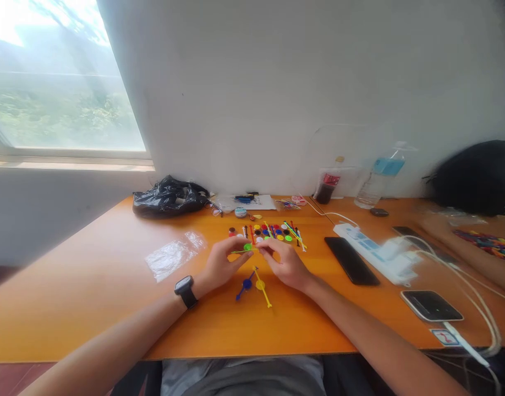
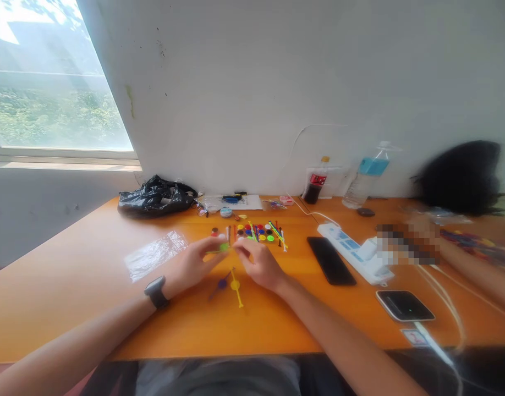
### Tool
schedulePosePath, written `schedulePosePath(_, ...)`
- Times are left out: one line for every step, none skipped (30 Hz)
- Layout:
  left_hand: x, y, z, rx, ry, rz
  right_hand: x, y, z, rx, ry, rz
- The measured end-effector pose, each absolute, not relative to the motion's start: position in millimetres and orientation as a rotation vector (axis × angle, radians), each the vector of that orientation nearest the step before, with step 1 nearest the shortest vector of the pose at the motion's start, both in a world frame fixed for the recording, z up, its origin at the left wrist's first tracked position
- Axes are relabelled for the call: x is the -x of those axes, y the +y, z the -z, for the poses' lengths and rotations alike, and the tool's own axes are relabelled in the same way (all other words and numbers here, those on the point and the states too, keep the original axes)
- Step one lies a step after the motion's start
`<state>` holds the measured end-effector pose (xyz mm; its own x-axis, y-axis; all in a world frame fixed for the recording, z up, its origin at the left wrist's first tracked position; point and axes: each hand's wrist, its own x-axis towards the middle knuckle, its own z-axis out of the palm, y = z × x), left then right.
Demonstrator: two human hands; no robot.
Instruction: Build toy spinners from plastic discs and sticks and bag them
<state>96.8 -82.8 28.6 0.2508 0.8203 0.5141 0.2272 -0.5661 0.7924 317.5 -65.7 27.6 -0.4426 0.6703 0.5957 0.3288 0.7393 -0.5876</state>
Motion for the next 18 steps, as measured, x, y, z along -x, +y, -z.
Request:
schedulePosePath(-96.4,-83.4,-30.0,-1.971,0.966,-1.323,-317.4,-65.9,-27.8,0.758,-2.062,-0.49)
schedulePosePath(-95.9,-84.1,-31.8,-1.997,0.985,-1.324,-317.4,-66.2,-27.9,0.761,-2.067,-0.486)
schedulePosePath(-95.5,-85.1,-33.7,-2.023,1.004,-1.321,-317.3,-66.5,-27.9,0.765,-2.074,-0.483)
schedulePosePath(-95.2,-86.1,-35.7,-2.05,1.023,-1.313,-317.2,-66.7,-27.7,0.77,-2.08,-0.481)
schedulePosePath(-95.1,-87.1,-37.6,-2.076,1.038,-1.299,-317.1,-66.9,-27.4,0.775,-2.087,-0.48)
schedulePosePath(-95.0,-88.1,-39.2,-2.098,1.048,-1.287,-317.1,-67.0,-27.1,0.78,-2.092,-0.478)
schedulePosePath(-95.0,-88.8,-40.3,-2.114,1.055,-1.279,-317.1,-67.1,-26.7,0.785,-2.096,-0.477)
schedulePosePath(-95.0,-89.3,-40.9,-2.126,1.058,-1.276,-317.2,-67.0,-26.3,0.788,-2.098,-0.477)
schedulePosePath(-95.1,-89.6,-41.0,-2.137,1.061,-1.272,-317.3,-67.0,-25.8,0.79,-2.099,-0.477)
schedulePosePath(-95.2,-89.6,-40.7,-2.145,1.064,-1.273,-317.3,-66.8,-25.3,0.791,-2.1,-0.477)
schedulePosePath(-95.2,-89.5,-40.2,-2.151,1.067,-1.274,-317.4,-66.7,-24.8,0.794,-2.101,-0.477)
schedulePosePath(-95.2,-89.4,-39.6,-2.154,1.07,-1.273,-317.3,-66.6,-24.2,0.795,-2.101,-0.475)
schedulePosePath(-95.2,-89.2,-39.1,-2.154,1.077,-1.271,-317.2,-66.6,-23.8,0.797,-2.102,-0.474)
schedulePosePath(-95.1,-89.2,-38.7,-2.151,1.087,-1.271,-317.1,-66.5,-23.5,0.797,-2.103,-0.473)
schedulePosePath(-95.1,-89.2,-38.6,-2.147,1.097,-1.269,-316.9,-66.6,-23.3,0.796,-2.105,-0.474)
schedulePosePath(-95.1,-89.4,-38.7,-2.144,1.105,-1.266,-316.7,-66.7,-23.4,0.793,-2.106,-0.475)
schedulePosePath(-95.1,-89.6,-38.9,-2.142,1.109,-1.267,-316.5,-67.0,-23.7,0.791,-2.109,-0.479)
schedulePosePath(-95.1,-89.9,-39.1,-2.14,1.109,-1.271,-316.4,-67.3,-24.1,0.789,-2.111,-0.484)
